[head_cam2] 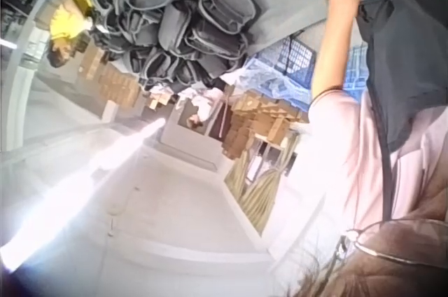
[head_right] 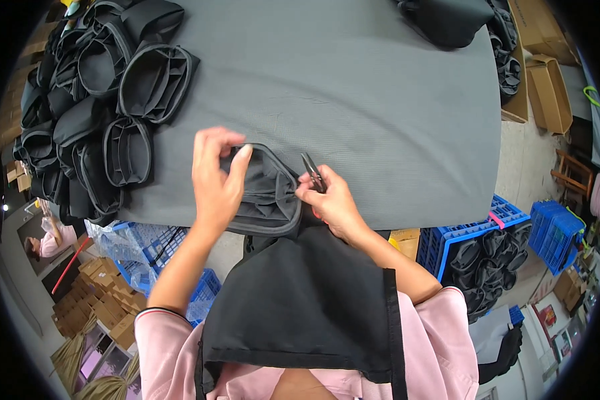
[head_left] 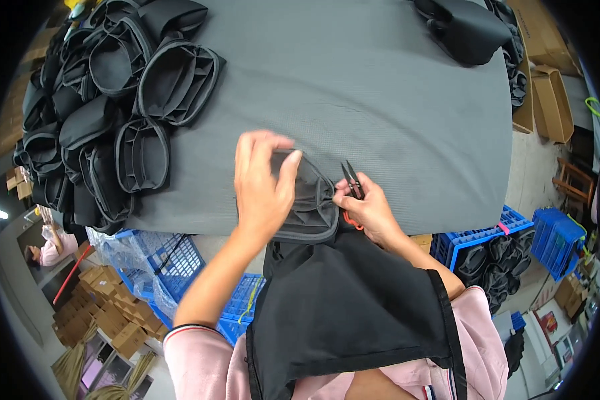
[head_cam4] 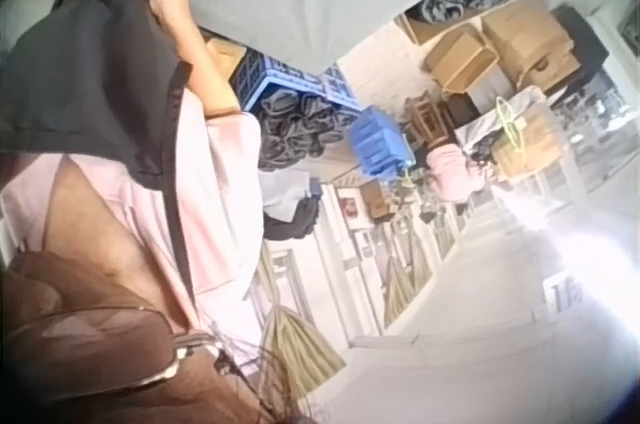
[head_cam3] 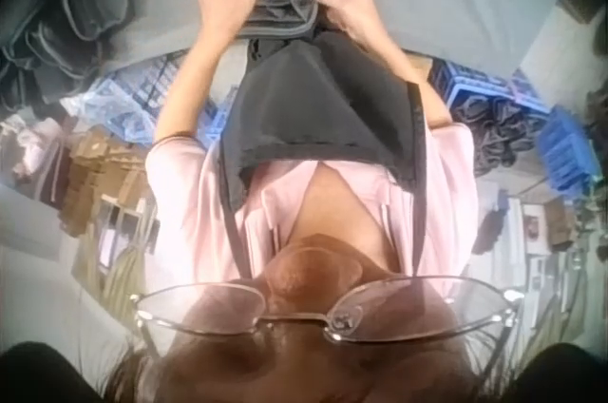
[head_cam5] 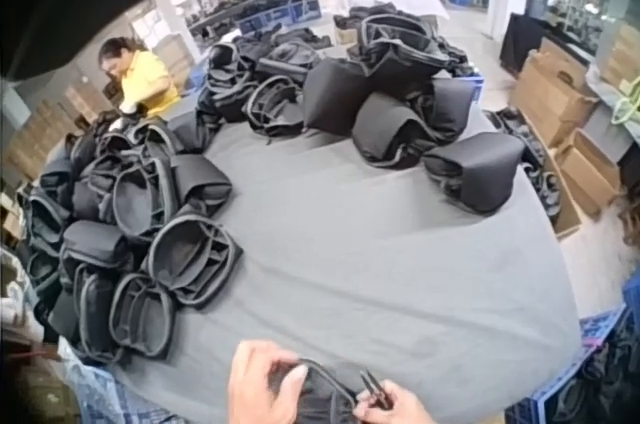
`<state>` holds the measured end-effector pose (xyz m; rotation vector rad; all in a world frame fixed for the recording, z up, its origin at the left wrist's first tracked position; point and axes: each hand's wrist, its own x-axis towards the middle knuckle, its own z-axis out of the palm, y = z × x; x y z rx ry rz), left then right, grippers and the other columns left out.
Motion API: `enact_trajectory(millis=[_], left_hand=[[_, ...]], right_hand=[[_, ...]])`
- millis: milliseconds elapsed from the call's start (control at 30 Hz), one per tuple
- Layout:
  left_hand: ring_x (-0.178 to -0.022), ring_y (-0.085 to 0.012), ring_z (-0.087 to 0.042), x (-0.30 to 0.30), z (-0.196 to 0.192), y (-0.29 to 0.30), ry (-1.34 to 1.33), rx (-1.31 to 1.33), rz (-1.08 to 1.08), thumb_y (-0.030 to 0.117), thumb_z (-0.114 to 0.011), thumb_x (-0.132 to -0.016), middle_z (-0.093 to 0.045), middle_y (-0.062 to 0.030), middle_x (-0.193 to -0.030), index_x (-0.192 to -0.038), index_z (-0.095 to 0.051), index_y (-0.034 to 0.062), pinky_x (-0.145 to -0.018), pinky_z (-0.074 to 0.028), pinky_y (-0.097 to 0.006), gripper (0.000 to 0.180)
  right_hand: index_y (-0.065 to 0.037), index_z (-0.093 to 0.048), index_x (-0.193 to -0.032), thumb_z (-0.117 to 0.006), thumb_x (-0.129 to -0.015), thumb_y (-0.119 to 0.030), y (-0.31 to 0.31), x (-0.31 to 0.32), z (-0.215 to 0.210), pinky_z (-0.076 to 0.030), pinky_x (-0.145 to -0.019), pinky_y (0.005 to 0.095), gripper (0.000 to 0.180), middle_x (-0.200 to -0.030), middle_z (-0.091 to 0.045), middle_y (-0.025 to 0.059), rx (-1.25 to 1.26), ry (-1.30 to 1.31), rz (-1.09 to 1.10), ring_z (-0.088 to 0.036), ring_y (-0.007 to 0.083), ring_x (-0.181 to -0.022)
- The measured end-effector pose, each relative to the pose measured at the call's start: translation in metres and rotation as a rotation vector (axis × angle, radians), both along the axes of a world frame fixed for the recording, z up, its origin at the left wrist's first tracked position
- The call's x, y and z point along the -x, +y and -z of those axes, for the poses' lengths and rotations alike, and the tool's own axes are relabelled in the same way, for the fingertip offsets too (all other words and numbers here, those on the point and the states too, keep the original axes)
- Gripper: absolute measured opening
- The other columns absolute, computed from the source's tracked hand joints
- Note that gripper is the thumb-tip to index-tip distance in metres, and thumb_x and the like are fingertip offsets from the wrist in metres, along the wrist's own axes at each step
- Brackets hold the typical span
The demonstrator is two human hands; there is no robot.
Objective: Trimming excess threads from black fabric pouches using small snips and inspecting the finished pieces.
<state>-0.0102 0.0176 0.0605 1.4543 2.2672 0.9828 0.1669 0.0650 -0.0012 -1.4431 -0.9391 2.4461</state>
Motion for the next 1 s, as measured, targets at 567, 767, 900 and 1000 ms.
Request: enact_trajectory(millis=[567,767,900,1000], left_hand=[[-0.109,-0.0204,-0.048,-0.048,0.006,-0.071,0.354,0.237,0.229,0.012,-0.065,-0.055,-0.055,-0.0035,-0.100,-0.096,-0.060,0.0076,-0.102,-0.017,-0.061,0.042],[-0.126,-0.0327,-0.032,-0.020,0.016,-0.100,0.527,0.195,-0.043,0.000,-0.063,-0.061,-0.036,-0.0162,-0.132,-0.113,-0.056,0.0079,-0.104,-0.018,-0.053,0.053],[-0.114,-0.0352,-0.034,-0.033,0.046,-0.114,0.121,-0.115,-0.420,0.004,-0.067,-0.071,-0.032,-0.0192,-0.124,-0.109,-0.049,0.0044,-0.095,-0.029,-0.046,0.042],[-0.105,-0.0294,-0.038,-0.050,0.055,-0.119,-0.083,-0.190,-0.664,0.008,-0.069,-0.075,-0.035,-0.0174,-0.116,-0.098,-0.048,0.0053,-0.088,-0.035,-0.038,0.032]], right_hand=[[-0.005,-0.064,-0.098,-0.061,-0.085,-0.018,0.051,0.042,0.019,-0.036,-0.052,0.0235,0.018,-0.062,-0.051,-0.0030,-0.911,0.045,-0.665,-0.041,0.0052,-0.056],[-0.005,-0.063,-0.101,-0.060,-0.085,-0.012,0.023,0.025,0.021,-0.037,-0.053,0.0233,0.018,-0.061,-0.052,-0.0019,-0.686,-0.009,-0.566,-0.045,0.0055,-0.056],[-0.009,-0.063,-0.103,-0.059,-0.082,-0.007,0.011,0.031,0.012,-0.041,-0.055,0.0262,0.021,-0.066,-0.061,0.0038,-0.813,-0.007,-0.480,-0.051,0.0103,-0.055],[-0.009,-0.064,-0.103,-0.061,-0.081,-0.008,0.015,0.042,0.019,-0.046,-0.059,0.0313,0.023,-0.073,-0.066,0.0107,-0.988,-0.110,-0.612,-0.061,0.0204,-0.060]])
